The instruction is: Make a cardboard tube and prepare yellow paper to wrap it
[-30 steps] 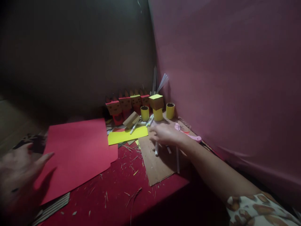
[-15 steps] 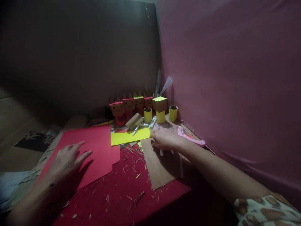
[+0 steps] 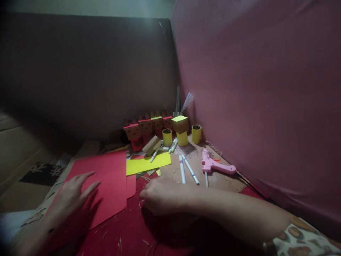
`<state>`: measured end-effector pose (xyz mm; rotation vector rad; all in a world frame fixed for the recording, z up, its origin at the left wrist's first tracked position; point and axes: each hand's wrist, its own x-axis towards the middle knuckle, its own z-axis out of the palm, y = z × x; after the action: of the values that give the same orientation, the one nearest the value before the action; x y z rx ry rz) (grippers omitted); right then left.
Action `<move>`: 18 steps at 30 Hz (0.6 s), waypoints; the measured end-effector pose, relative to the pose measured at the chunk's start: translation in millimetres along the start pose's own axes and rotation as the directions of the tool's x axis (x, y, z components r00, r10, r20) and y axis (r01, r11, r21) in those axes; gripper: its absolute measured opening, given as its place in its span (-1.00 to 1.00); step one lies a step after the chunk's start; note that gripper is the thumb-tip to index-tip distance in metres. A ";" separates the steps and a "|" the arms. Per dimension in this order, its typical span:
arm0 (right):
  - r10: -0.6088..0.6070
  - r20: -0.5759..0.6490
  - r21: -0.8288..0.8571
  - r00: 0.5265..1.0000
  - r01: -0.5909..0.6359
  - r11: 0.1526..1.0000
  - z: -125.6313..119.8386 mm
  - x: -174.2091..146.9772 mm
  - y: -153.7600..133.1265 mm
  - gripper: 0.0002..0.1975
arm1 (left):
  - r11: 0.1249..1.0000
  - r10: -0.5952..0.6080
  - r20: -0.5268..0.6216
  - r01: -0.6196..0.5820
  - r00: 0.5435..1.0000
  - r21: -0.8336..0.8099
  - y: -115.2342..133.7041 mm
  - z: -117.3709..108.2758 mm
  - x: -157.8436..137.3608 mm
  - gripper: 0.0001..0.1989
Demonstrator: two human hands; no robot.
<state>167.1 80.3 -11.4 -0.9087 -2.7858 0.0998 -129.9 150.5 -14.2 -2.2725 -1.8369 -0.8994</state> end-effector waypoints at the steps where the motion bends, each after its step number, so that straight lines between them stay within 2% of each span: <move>1: -0.046 0.006 -0.016 0.999 0.046 0.999 2.9 -2.0 -2.6 -0.83 | 1.000 -0.003 0.034 0.004 0.999 -0.017 14.3 -3.0 4.2 -0.55; 4: -0.147 -0.022 -0.102 0.989 0.144 0.984 11.9 -5.7 -4.1 -0.88 | 0.988 0.125 0.153 -0.108 0.980 -0.114 70.2 0.6 27.3 -0.52; 6: -0.191 -0.076 -0.131 0.979 0.180 0.975 18.9 -6.6 -1.9 -0.89 | 0.969 0.228 0.234 -0.196 0.945 -0.152 106.8 17.0 51.7 -0.50; 9: -0.198 -0.141 -0.126 0.970 0.180 0.975 28.8 -6.8 1.9 -0.88 | 0.981 0.176 0.282 -0.146 0.943 -0.124 142.4 55.0 93.4 -0.42; 13: -0.182 -0.212 -0.078 0.960 0.169 0.983 36.0 -4.6 5.9 -0.87 | 0.985 0.093 0.325 -0.039 0.941 -0.168 152.8 93.3 131.8 -0.39; 15: -0.187 -0.220 -0.049 0.957 0.181 0.982 37.0 -2.8 7.7 -0.87 | 0.977 0.071 0.344 0.005 0.936 -0.214 151.3 96.5 137.0 -0.43; 18: -0.177 -0.221 -0.012 0.959 0.179 0.984 36.9 -0.4 9.8 -0.88 | 0.950 0.058 0.325 0.048 0.944 -0.310 152.9 86.0 130.9 -0.45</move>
<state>165.0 88.0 -48.7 -0.6206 -2.6407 -0.0181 57.3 257.6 23.2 -2.7708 -1.9273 -0.9129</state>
